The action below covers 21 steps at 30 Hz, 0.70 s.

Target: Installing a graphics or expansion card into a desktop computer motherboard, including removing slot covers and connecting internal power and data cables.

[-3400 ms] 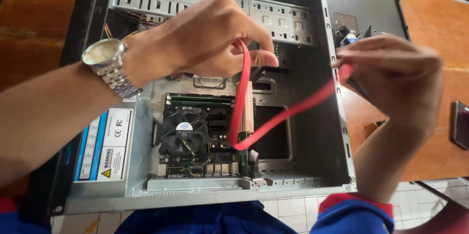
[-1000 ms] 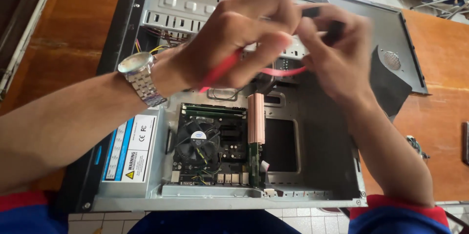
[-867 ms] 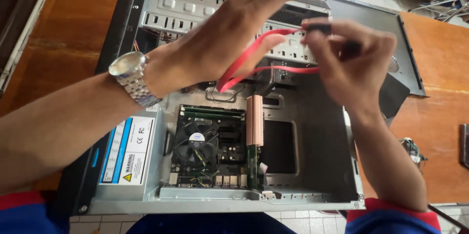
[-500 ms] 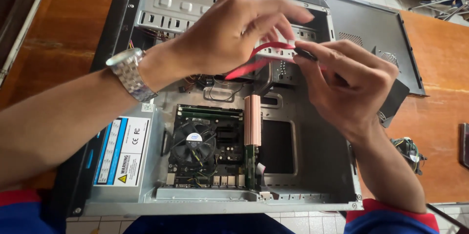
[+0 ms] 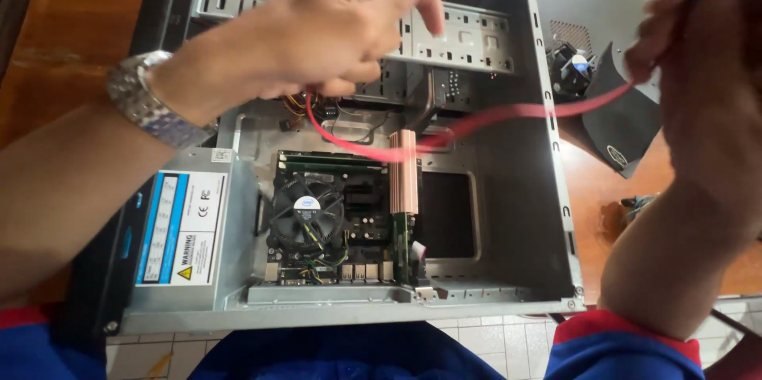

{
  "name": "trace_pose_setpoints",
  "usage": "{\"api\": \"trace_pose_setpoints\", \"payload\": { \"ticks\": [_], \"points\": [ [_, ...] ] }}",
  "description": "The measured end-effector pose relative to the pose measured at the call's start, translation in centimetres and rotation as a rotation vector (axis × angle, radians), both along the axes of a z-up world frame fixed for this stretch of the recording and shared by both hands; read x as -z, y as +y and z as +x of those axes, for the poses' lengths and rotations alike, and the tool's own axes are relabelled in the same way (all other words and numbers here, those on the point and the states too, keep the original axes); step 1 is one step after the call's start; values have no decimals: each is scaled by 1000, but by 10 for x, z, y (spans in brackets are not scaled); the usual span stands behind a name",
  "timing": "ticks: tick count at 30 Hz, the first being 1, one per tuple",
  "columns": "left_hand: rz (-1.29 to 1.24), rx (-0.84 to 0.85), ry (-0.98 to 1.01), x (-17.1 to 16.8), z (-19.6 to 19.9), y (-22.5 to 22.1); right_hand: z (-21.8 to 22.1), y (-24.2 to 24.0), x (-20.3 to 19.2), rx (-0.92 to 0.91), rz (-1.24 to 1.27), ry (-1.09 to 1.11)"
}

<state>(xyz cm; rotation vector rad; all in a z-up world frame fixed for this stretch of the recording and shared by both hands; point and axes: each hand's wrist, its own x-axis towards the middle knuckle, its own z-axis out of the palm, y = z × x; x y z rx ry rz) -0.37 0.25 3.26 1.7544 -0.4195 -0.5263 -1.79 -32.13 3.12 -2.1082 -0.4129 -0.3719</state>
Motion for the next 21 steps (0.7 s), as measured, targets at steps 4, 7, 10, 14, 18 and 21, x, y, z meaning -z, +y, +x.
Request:
{"api": "trace_pose_setpoints", "payload": {
  "ticks": [4, 7, 10, 14, 18, 21],
  "points": [
    [70, -96, 81, -8, 0, -3, -15, -1, 3, -126, -104, -113],
    [69, -142, 117, -2, 4, -3, -28, 4, 3, -110, -67, -56],
    [-2, -76, -167, 11, 8, -5, -30, 2, 3, -140, -57, 29],
    [94, -144, -59, 11, 11, -16, -21, 5, 4, 6, -292, 264],
    [512, 11, 188, -7, 0, -42, 7, -13, 36, -109, -862, 168],
    [590, 117, 168, -2, -5, -61, 8, 7, 42, -208, -857, 213]
  ]
}}
